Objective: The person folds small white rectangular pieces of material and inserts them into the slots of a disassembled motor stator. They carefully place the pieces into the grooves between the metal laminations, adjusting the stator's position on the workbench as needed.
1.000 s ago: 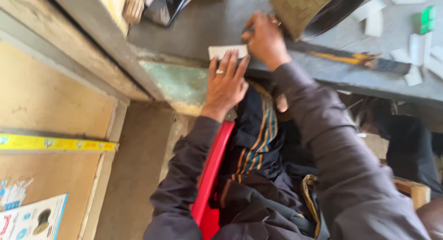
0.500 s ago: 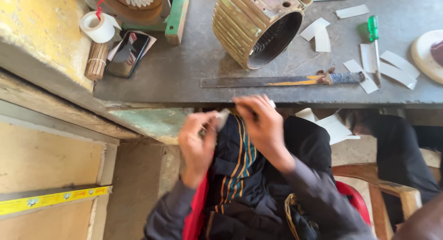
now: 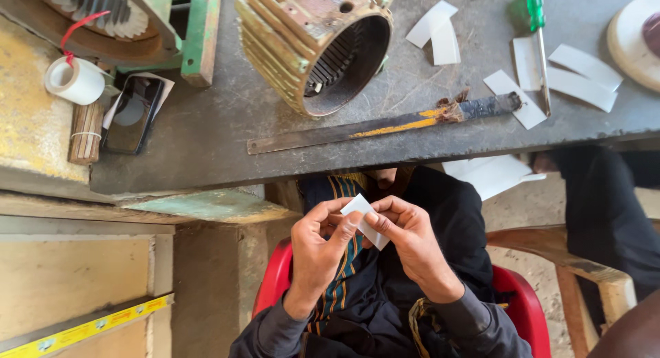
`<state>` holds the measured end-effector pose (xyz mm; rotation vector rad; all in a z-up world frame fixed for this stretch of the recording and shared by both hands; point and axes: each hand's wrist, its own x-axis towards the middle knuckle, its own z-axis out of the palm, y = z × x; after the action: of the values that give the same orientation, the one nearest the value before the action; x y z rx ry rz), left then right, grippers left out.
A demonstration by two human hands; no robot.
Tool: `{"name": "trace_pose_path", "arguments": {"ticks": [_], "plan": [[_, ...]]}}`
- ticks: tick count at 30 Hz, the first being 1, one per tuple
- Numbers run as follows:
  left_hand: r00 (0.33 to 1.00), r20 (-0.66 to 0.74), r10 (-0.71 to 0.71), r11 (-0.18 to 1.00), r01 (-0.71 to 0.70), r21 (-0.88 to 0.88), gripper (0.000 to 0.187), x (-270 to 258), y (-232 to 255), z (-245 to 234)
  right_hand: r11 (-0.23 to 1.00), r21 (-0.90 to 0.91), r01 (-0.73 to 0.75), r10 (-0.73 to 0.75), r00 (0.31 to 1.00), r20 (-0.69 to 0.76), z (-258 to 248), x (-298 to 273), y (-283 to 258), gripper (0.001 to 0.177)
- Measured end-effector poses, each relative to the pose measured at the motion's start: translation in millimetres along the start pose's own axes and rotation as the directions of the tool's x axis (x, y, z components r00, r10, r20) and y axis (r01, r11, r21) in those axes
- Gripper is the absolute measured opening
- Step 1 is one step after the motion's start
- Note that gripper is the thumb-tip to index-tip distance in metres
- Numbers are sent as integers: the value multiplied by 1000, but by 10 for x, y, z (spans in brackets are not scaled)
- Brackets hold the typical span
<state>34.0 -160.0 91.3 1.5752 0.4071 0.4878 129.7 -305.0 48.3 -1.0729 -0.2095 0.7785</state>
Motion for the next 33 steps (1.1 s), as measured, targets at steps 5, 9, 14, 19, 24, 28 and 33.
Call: {"name": "trace_pose_path", "arguments": {"ticks": [5, 9, 14, 19, 24, 28, 33], "plan": [[999, -37, 2, 1000, -1, 3, 23, 174, -85, 0, 999, 46, 17, -17, 1000, 14, -192, 64, 85, 21], [993, -118, -9, 999, 4, -43, 27, 213, -122, 39, 989, 144, -42, 37, 999, 38, -315, 100, 32, 27], [977, -207, 44, 996, -60, -70, 24, 174, -145, 125, 957, 264, -117, 111, 993, 37, -440, 93, 19, 40], [990, -139, -14, 998, 5, -67, 22, 86, -177, 189, 978, 196, -69, 79, 996, -46, -417, 134, 157, 27], [995, -19, -99, 954, 89, -286, 46, 66, -221, 165, 829, -422, 366, -458, 879, -136, -369, -11, 54, 12], [982, 180, -65, 859, 147, -491, 66, 67, -323, 115, 253, -709, 658, -834, 519, 185, -211, -145, -73, 15], [965, 257, 60, 801, 107, -590, 66, 125, -442, 34, 238, -693, 681, -806, 536, 250, -18, -141, -321, 30]]}}
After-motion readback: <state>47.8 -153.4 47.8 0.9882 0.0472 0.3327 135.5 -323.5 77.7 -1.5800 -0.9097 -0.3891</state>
